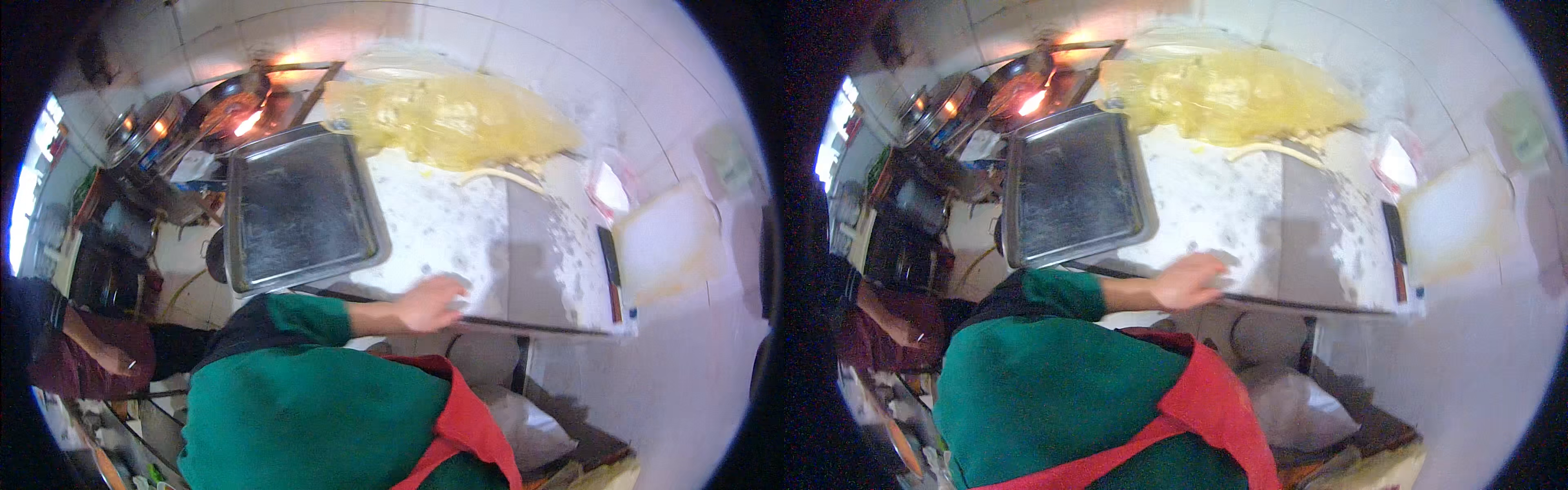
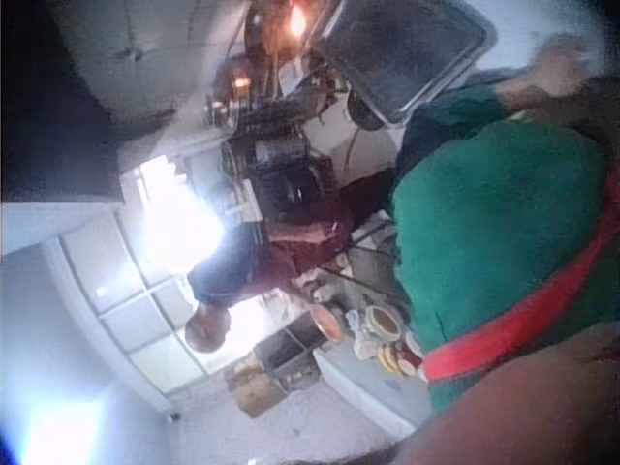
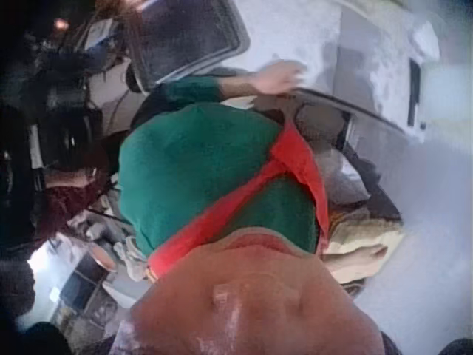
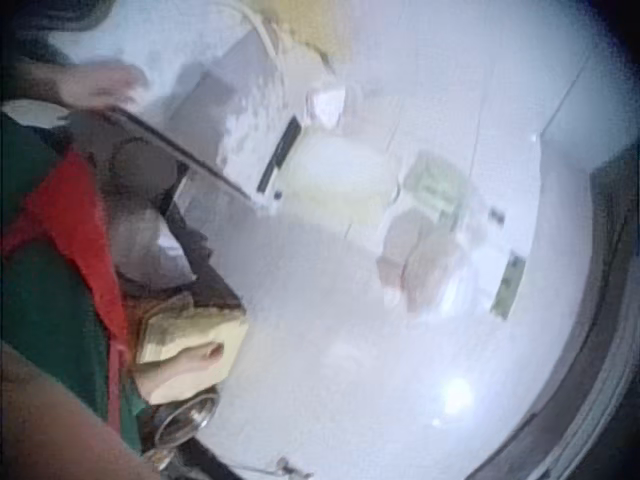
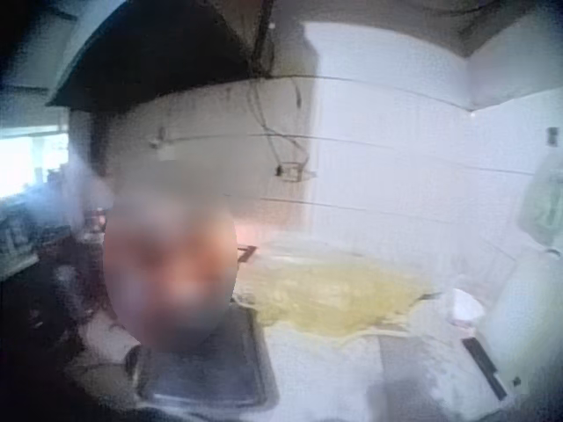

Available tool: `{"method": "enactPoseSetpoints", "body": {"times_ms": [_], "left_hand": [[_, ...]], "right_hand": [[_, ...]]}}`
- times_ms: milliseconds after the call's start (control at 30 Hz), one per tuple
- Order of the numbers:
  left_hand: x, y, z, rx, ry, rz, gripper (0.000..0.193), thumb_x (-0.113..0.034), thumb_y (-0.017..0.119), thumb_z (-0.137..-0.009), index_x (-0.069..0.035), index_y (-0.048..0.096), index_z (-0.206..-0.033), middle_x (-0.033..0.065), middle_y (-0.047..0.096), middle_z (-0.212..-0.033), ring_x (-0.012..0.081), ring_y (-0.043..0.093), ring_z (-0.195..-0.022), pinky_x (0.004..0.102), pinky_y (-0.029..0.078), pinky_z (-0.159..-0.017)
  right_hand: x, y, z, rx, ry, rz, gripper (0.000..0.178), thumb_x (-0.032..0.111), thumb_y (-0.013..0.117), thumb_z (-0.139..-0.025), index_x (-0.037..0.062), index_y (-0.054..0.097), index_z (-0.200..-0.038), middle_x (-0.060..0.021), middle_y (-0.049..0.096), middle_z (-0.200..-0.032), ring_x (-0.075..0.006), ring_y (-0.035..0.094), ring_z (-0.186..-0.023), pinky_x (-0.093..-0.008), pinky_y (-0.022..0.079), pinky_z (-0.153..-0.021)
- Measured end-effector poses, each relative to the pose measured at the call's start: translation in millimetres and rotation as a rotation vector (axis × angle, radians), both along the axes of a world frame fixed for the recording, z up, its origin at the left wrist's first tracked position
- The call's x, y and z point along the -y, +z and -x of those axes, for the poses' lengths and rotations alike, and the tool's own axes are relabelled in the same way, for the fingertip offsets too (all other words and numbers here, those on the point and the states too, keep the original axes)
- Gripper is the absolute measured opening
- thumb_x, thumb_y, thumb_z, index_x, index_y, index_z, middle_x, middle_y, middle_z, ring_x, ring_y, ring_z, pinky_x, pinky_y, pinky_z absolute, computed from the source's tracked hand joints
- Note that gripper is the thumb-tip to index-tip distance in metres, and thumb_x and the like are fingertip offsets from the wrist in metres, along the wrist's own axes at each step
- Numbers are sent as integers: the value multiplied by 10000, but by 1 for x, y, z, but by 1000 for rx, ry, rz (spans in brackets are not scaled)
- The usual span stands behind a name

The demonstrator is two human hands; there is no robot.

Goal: The person rolls small dough pieces into long thin strips on a floured countertop and places them in a metal tray. The person repeats this process multiple times, arranging the strips neatly in the tray.

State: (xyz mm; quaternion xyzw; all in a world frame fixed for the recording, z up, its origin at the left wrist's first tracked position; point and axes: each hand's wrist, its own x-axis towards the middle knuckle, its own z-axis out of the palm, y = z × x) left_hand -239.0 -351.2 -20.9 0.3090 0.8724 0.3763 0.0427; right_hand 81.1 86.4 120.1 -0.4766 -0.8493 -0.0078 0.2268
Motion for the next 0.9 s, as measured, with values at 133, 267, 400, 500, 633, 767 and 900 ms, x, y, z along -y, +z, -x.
{"method": "enactPoseSetpoints", "body": {"times_ms": [133, 267, 400, 500, 633, 767, 900], "left_hand": [[146, -5, -31, -367, 496, 343, 597, -295, 767, -670, -55, 533, -1165, 146, 517, -1223, 354, 470, -1169, 488, 363, -969], [199, -8, -75, -142, 715, 531, 412, -325, 745, -693, -95, 604, -1005, 89, 560, -1022, 299, 521, -999, 440, 408, -846], [183, -23, -83, -69, 798, 626, 321, -366, 705, -739, -124, 629, -936, 59, 579, -929, 268, 547, -910, 420, 417, -773], [167, -37, -79, -96, 939, 656, 315, -366, 714, -727, -127, 632, -914, 63, 580, -894, 270, 558, -890, 411, 428, -751], [157, -36, -80, -126, 990, 574, 257, -294, 720, -741, -105, 621, -885, 81, 585, -878, 287, 561, -876, 430, 419, -750], [137, 0, -62, -152, 972, 466, 347, -267, 730, -730, -57, 561, -948, 134, 556, -902, 329, 532, -853, 415, 402, -770], [83, 29, 24, -236, 881, 224, 360, -215, 725, -755, -21, 548, -1001, 164, 556, -981, 347, 537, -912, 413, 428, -819]], "right_hand": [[-9, -34, 164, -197, 549, 219, 421, 229, 461, -987, -49, 452, -1303, -188, 511, -1294, -288, 501, -1167, -352, 380, -1009], [32, -83, 278, 133, 843, 312, 391, 199, 509, -951, -13, 486, -1278, -192, 519, -1247, -301, 509, -1128, -361, 396, -968], [76, -112, 383, 277, 1122, 344, 423, 245, 551, -910, -11, 514, -1245, -198, 511, -1245, -333, 481, -1168, -402, 379, -991], [93, -116, 462, 413, 1195, 274, 442, 252, 576, -874, 30, 531, -1253, -213, 509, -1276, -351, 453, -1225, -415, 356, -1028], [103, -141, 561, 376, 1089, 333, 506, 303, 578, -863, -2, 510, -1261, -221, 508, -1282, -364, 477, -1199, -436, 365, -1019], [97, -176, 629, 198, 1162, 440, 547, 314, 595, -851, -26, 490, -1265, -231, 508, -1275, -376, 481, -1187, -426, 379, -1007], [104, -186, 672, 28, 1299, 269, 536, 319, 610, -830, -5, 513, -1245, -221, 545, -1220, -363, 520, -1134, -416, 423, -955]]}}
